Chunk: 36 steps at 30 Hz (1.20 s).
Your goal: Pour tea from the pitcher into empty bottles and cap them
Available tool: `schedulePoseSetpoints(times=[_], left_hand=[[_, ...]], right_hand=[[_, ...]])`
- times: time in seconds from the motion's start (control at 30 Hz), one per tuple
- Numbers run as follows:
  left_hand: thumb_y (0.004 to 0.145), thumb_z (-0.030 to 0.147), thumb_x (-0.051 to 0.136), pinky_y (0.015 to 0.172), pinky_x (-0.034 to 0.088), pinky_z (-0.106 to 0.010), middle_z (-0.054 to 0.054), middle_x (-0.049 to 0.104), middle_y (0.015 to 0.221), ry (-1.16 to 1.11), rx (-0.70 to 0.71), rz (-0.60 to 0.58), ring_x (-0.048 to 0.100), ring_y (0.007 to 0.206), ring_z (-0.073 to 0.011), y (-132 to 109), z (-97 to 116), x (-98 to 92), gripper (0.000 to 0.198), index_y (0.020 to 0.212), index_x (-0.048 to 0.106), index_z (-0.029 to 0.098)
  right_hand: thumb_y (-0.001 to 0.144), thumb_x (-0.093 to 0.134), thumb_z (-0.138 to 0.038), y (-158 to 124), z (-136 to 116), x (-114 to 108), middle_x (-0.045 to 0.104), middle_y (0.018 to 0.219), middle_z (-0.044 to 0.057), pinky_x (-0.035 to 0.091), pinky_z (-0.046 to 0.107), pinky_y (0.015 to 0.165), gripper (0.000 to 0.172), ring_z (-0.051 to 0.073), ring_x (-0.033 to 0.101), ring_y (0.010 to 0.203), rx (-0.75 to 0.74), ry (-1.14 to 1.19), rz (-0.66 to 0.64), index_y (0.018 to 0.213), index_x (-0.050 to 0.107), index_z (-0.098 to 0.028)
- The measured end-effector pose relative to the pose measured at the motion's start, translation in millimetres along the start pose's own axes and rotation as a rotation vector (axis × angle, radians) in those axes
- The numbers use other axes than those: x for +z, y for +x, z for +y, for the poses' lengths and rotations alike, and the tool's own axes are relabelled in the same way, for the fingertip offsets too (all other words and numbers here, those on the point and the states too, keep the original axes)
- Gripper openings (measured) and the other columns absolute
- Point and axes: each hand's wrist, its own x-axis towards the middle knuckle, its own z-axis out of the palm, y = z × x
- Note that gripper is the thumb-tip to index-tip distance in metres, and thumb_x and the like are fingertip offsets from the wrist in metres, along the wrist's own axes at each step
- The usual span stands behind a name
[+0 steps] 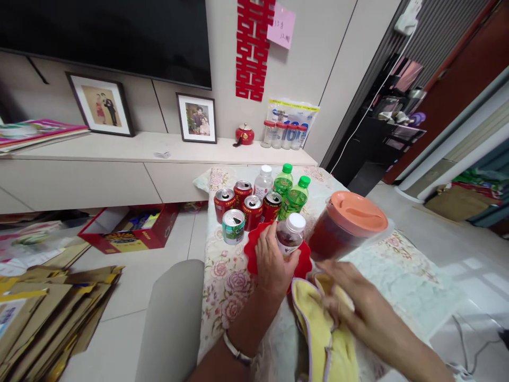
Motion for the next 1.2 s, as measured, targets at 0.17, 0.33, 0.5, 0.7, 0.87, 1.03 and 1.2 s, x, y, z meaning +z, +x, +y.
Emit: schedulePoseSetpoints(times=[0.17,0.33,0.5,0.7,0.87,1.03,1.2], left_hand=[[0.07,0.015,0.083,0.109,0.052,-0.055,-0.023,0.062,0.139,-0.044,-0.036,-0.03,0.061,0.132,-0.0388,-1.6,-4.1,4.0,0.09,0.148,0.039,0.014],[0.067,0.015,0.084,0.112,0.051,-0.054,-0.022,0.061,0.143,-0.105,-0.156,-0.134,0.06,0.135,-0.0388,-2.7,-10.5,6.9,0.093,0.149,0.039,0.016],[0.067,0.014,0.082,0.111,0.052,-0.052,-0.02,0.063,0.143,-0.188,-0.231,-0.193,0.061,0.135,-0.037,-1.2,-12.6,6.3,0.087,0.146,0.044,0.017],[0.068,0.016,0.08,0.112,0.051,-0.049,-0.018,0.065,0.141,-0.217,-0.293,-0.161,0.063,0.133,-0.0349,3.0,-9.1,0.5,0.082,0.143,0.047,0.019],[0.069,0.019,0.079,0.114,0.049,-0.049,-0.017,0.064,0.142,-0.209,-0.295,-0.143,0.061,0.134,-0.0348,8.0,-7.0,-5.5,0.08,0.142,0.047,0.02],[0.068,0.022,0.08,0.113,0.049,-0.051,-0.018,0.064,0.142,-0.172,-0.3,-0.124,0.061,0.133,-0.0356,10.3,-6.5,-8.3,0.081,0.142,0.046,0.019],[0.071,0.02,0.079,0.114,0.048,-0.049,-0.018,0.063,0.142,-0.181,-0.299,-0.067,0.061,0.133,-0.0336,9.6,-5.0,-7.8,0.078,0.142,0.045,0.02]], right_hand=[[0.075,0.085,-0.052,-53.3,-5.3,54.5,0.047,0.162,0.02,0.056,0.067,0.1,0.102,0.049,0.052,0.141,-0.015,-0.112,-0.247,0.163,0.038,-0.035],[0.087,0.058,-0.013,-59.6,-10.4,77.9,0.064,0.147,0.016,0.061,0.053,0.099,0.062,0.037,0.065,0.131,-0.006,-0.036,-0.05,0.146,0.061,-0.03],[0.096,0.058,-0.018,-49.6,-2.1,49.3,0.067,0.145,0.006,0.062,0.036,0.098,0.06,0.027,0.067,0.129,0.151,0.257,0.231,0.153,0.051,-0.037],[0.092,0.073,-0.04,-28.9,-8.3,18.8,0.068,0.143,0.01,0.058,0.051,0.105,0.059,0.037,0.064,0.131,0.534,0.646,0.544,0.148,0.059,-0.029],[0.093,0.071,-0.038,-28.6,-9.5,16.6,0.064,0.148,0.011,0.048,0.062,0.114,0.055,0.042,0.058,0.137,0.557,0.638,0.704,0.146,0.062,-0.028],[0.095,0.07,-0.035,-37.2,0.8,16.3,0.061,0.151,0.009,0.043,0.06,0.118,0.051,0.039,0.057,0.139,0.521,0.634,0.681,0.145,0.061,-0.032],[0.096,0.069,-0.034,-11.5,4.8,20.3,0.066,0.144,0.009,0.049,0.054,0.113,0.041,0.033,0.06,0.135,0.32,0.441,0.513,0.137,0.066,-0.03]])
